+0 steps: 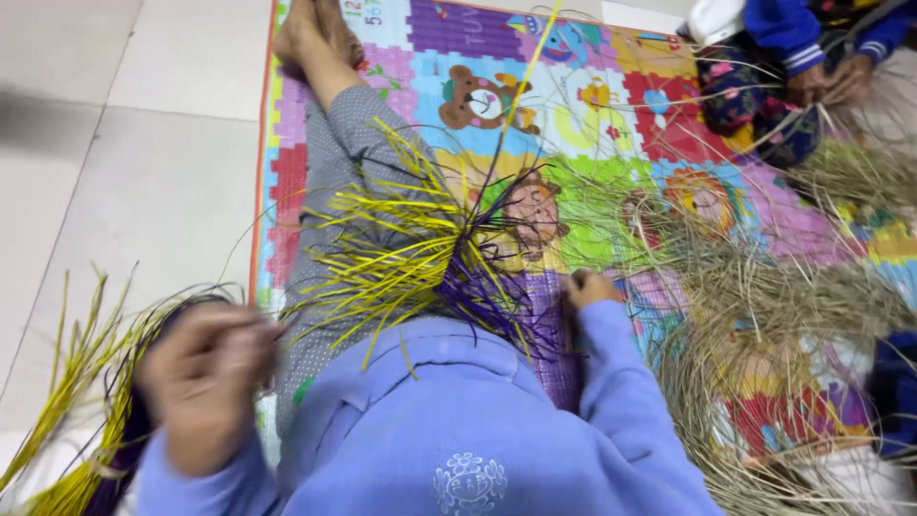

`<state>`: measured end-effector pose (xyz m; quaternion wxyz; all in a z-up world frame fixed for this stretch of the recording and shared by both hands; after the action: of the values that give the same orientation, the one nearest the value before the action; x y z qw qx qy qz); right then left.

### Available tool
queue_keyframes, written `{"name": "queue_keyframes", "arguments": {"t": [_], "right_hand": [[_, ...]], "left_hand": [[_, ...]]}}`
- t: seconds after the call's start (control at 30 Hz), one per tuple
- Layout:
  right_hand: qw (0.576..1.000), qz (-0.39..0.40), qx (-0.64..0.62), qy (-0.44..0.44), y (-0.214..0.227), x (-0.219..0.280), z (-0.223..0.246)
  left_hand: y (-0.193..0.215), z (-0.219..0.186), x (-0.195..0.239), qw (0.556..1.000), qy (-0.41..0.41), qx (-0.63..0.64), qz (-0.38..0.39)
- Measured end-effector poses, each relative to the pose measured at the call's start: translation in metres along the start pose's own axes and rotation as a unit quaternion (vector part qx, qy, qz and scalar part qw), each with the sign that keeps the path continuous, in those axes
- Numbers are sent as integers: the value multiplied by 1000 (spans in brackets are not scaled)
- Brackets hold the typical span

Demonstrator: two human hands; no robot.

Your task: Weaving colored and natural strands together to form a circular object

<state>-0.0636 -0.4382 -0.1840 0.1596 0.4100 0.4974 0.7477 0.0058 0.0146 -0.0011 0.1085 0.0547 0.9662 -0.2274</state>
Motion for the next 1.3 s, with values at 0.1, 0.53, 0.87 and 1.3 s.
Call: {"name": "queue_keyframes", "arguments": {"t": [0.1, 0.53, 0.87, 1.3], "right_hand": [[953, -198, -148, 176, 41, 25, 25], [777, 83, -285, 555, 78, 175, 135], [786, 55, -259, 559, 136, 175, 68], [802, -490, -32, 339, 194, 126, -28]], "left_hand": [[-66, 1, -5, 966, -4, -138, 220], [-120, 45, 12, 847, -224, -300, 378], [-103, 68, -20, 849, -175, -275, 417], [-80, 71, -45, 832, -48, -407, 375]]}}
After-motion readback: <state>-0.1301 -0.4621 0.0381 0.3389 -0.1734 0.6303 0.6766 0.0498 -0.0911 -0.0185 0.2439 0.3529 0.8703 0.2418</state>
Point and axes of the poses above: each hand's wrist, its own x-axis away from the middle knuckle, its own y-axis out of the back of the hand, z = x × y, the point moved 3 cm from there along -x, towards the middle knuckle, and after that the axes turned 2 degrees about x, right-handed, at the moved point
